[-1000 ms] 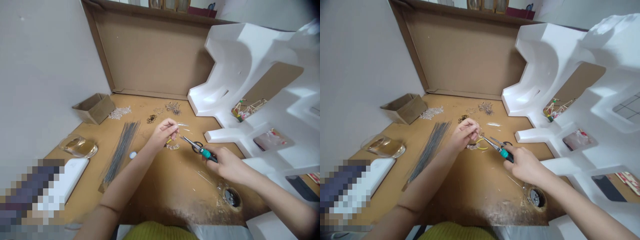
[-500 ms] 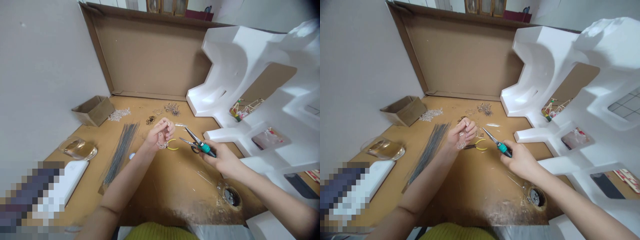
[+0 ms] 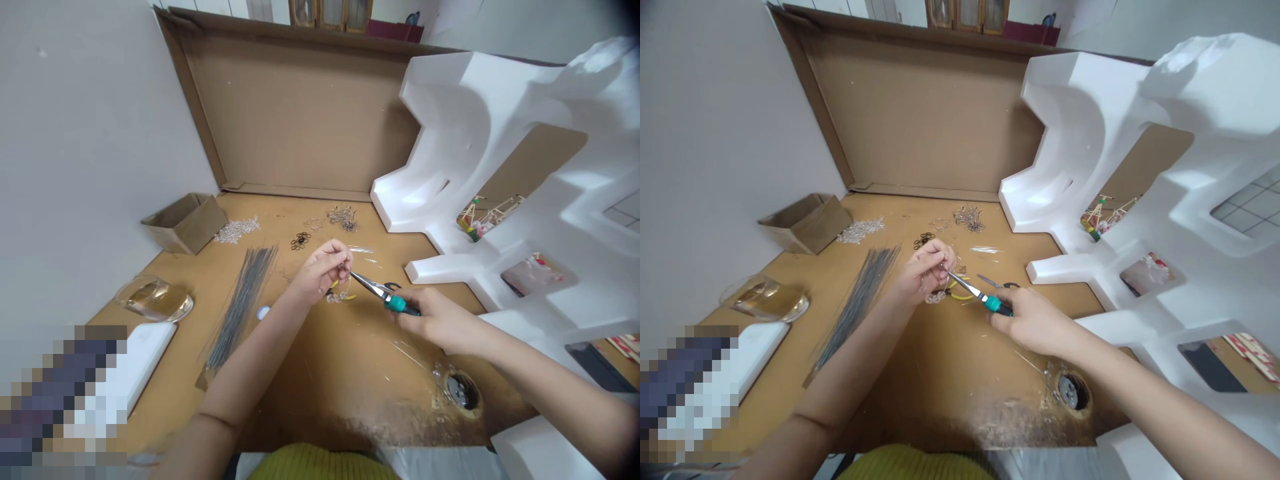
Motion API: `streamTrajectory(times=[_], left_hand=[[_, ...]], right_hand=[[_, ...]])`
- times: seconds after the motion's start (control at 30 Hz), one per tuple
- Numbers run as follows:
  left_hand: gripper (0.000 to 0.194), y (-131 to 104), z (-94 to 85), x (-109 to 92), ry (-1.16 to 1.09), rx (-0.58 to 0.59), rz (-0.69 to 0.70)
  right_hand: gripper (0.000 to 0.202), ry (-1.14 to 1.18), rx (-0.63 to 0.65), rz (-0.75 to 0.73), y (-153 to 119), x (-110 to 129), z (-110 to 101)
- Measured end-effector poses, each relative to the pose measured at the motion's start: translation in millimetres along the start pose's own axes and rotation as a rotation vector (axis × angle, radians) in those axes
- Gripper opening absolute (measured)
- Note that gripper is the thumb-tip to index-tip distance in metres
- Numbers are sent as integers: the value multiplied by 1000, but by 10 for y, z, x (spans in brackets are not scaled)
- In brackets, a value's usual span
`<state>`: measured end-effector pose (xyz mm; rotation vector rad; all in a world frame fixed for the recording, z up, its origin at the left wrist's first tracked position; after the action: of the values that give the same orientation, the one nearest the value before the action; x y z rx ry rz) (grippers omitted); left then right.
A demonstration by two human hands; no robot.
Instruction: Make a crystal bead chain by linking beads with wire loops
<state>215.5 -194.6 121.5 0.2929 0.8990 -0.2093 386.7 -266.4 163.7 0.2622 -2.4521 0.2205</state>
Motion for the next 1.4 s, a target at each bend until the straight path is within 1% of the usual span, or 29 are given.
streamTrajectory(times=[0.17, 0.27, 0.43, 0.57, 0.7, 0.87, 1.03, 1.13, 1.2, 1.27, 1.4], left_hand=[[18, -24, 4, -1, 99, -33, 2], [17, -23, 0, -7, 150, -52, 33], [19, -24, 4, -23, 247, -92, 89], [19, -37, 3, -34, 313, -133, 128], [18, -51, 9, -50, 373, -160, 176], [17, -78, 43, -84, 408, -196, 193], [17, -109, 63, -100, 447, -252, 220], [17, -119, 73, -94, 441, -260, 247], [16, -126, 79, -89, 430, -266, 257], [16, -132, 86, -86, 420, -272, 268], [15, -150, 112, -79, 426, -280, 294]], right_hand=[[15, 15, 17, 38, 1, -34, -11], [14, 58, 33, 52, -14, -68, -5], [12, 95, 20, 63, -15, -128, 12], [11, 77, 10, 74, -4, -166, 29], [11, 39, -6, 58, -4, -151, 22], [12, -5, -1, 25, -9, -134, 29], [11, -29, -13, 42, -5, -172, 36], [11, -83, -21, 43, -9, -159, 23], [10, -155, -50, 40, -15, -131, 5], [12, -248, -91, 32, -23, -102, -8], [21, -491, -181, 19, -41, -96, 5]])
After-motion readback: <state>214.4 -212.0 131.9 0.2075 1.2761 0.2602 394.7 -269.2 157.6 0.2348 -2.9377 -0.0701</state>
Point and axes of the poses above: each hand's wrist, its own y-axis towards the middle knuckle, its own z-axis out of the palm, x = y × z, the point moved 4 cm from there along y, towards the middle knuckle, and after that the axes turned 12 degrees about -x, right-handed, at the moved point
